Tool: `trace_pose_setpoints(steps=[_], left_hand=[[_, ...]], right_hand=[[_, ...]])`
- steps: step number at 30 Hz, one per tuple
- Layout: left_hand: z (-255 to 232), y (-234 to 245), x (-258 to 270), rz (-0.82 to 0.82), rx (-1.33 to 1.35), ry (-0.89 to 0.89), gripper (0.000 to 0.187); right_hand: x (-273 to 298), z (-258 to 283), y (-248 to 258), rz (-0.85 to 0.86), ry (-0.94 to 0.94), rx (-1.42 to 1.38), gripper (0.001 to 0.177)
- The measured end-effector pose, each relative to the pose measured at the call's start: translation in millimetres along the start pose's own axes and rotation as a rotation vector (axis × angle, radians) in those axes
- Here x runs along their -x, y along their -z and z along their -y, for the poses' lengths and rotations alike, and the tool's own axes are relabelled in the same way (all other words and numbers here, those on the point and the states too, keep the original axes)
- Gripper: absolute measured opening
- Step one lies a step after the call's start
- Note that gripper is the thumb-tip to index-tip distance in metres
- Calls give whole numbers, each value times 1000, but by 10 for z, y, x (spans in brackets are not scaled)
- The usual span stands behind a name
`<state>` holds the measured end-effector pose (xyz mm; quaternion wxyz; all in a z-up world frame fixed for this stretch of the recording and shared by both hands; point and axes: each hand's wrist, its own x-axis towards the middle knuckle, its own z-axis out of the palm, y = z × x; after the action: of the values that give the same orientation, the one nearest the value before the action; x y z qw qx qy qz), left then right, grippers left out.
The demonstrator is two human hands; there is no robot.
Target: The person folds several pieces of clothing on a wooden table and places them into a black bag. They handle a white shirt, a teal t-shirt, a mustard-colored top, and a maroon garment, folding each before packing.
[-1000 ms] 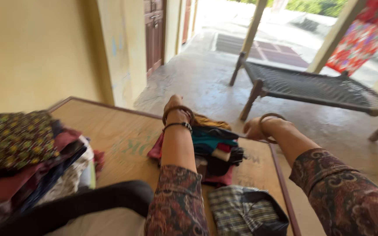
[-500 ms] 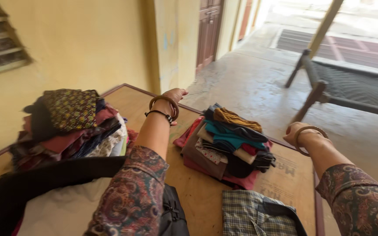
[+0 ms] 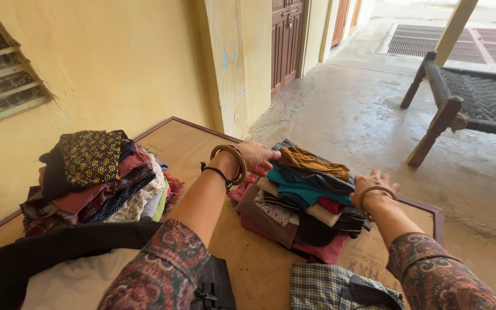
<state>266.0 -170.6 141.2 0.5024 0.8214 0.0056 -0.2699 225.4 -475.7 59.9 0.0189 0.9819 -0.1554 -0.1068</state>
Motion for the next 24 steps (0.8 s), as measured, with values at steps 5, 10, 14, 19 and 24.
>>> trace_pose_setpoints(steps=[5, 10, 14, 19, 24], left_hand=[[30, -17, 107, 19, -179, 21, 56], [-21, -146, 151, 21, -225, 75, 56], [-140, -213, 158, 39, -288, 57, 54], [-266, -416, 42, 25, -291, 15, 52], [-149, -640, -171, 16, -291, 20, 55]], right_hand=[[-57, 137, 13, -72, 74, -71, 51], [-19, 125, 189, -80, 79, -97, 55], [5, 25, 160, -91, 81, -69, 62], [-107, -279, 1, -93, 41, -101, 62], [-363, -570, -276, -110, -39, -262, 65]])
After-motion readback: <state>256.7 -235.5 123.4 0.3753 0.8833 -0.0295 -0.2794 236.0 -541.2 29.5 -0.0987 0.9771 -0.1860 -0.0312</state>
